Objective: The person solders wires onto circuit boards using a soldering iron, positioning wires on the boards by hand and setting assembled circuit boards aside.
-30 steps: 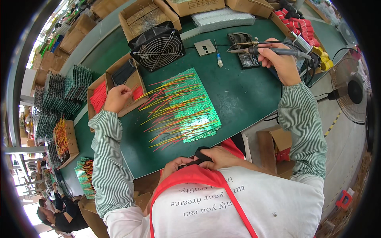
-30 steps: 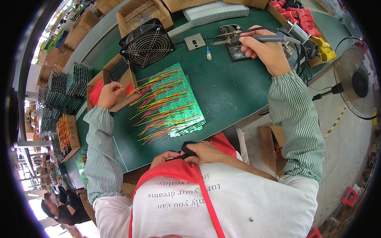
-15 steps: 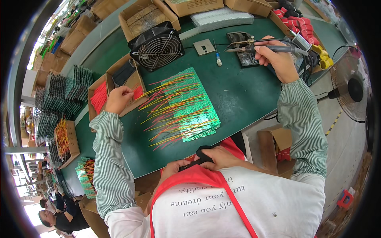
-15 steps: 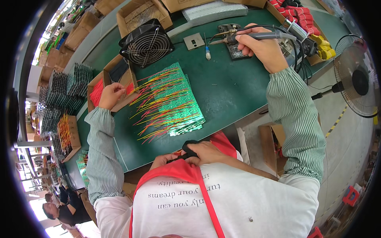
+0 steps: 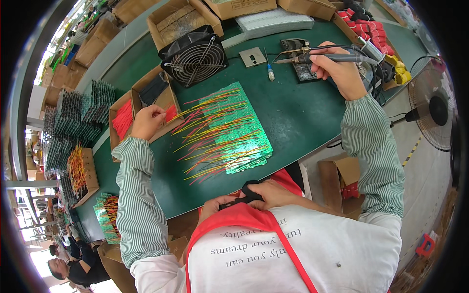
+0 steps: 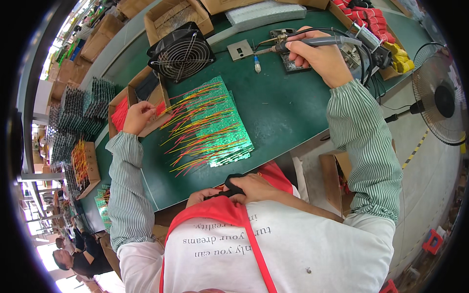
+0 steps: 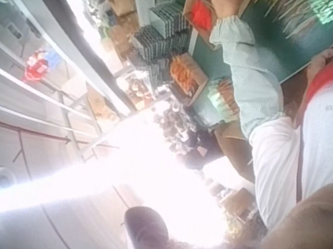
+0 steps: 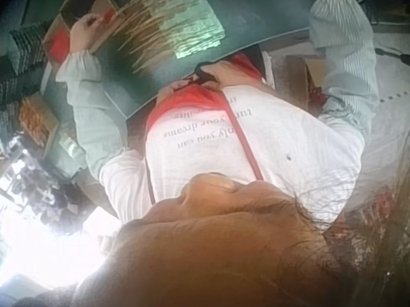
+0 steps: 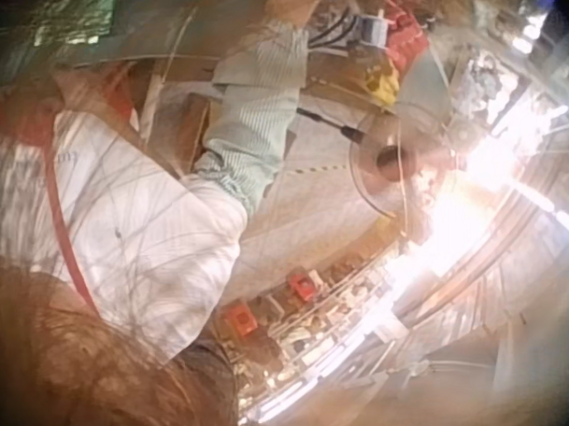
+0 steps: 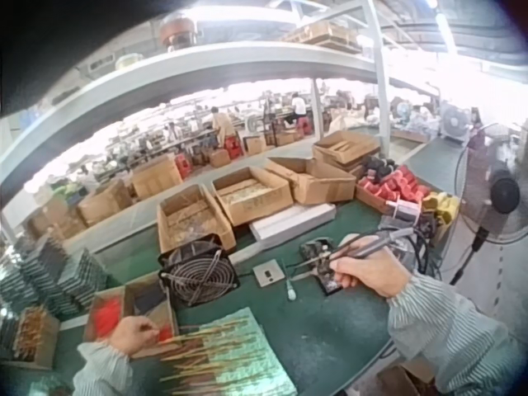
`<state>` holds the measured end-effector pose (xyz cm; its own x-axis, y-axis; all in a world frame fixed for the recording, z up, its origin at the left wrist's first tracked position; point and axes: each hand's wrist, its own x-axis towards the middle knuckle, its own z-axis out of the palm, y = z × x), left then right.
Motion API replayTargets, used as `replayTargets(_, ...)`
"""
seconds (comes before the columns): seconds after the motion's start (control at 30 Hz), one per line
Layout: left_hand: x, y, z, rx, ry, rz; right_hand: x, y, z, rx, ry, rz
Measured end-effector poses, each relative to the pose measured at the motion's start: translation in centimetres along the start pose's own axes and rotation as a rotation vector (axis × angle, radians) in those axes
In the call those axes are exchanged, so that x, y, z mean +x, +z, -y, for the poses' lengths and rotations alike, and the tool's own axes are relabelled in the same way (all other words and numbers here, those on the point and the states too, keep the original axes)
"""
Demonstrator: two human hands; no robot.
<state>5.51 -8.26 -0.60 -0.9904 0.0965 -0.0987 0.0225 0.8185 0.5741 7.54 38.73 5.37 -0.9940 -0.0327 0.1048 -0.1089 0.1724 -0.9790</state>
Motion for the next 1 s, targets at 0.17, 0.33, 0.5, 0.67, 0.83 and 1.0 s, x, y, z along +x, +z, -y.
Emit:
replayTargets(0.17,0.0,0.3,0.4,0.036,0.008,0.002,0.1,0.2,0.0,-0.012,0.001,0.019)
replayTargets(0.33,-0.1,0.4,0.4,0.046,0.028,-0.028,0.2,0.5,0.3,-0.011,0.003,0.020)
replayTargets(0.5,0.0,0.4,0.8,0.029,0.030,-0.039,0.4,0.8,0.4,-0.018,-0.008,0.032)
replayTargets(0.67,-0.1,0.4,0.9,-0.005,0.004,-0.032,0.5,1.3,0.4,-0.033,-0.005,0.048)
replayTargets(0.83,-0.4,0.5,0.3,-0.019,-0.025,-0.044,0.1,1.6,0.5,-0.027,-0.018,0.047)
replayTargets(1.0,-0.4,0.4,0.1,0.008,-0.001,-0.071,-0.3,1.2,0.7,-0.057,-0.017,0.054)
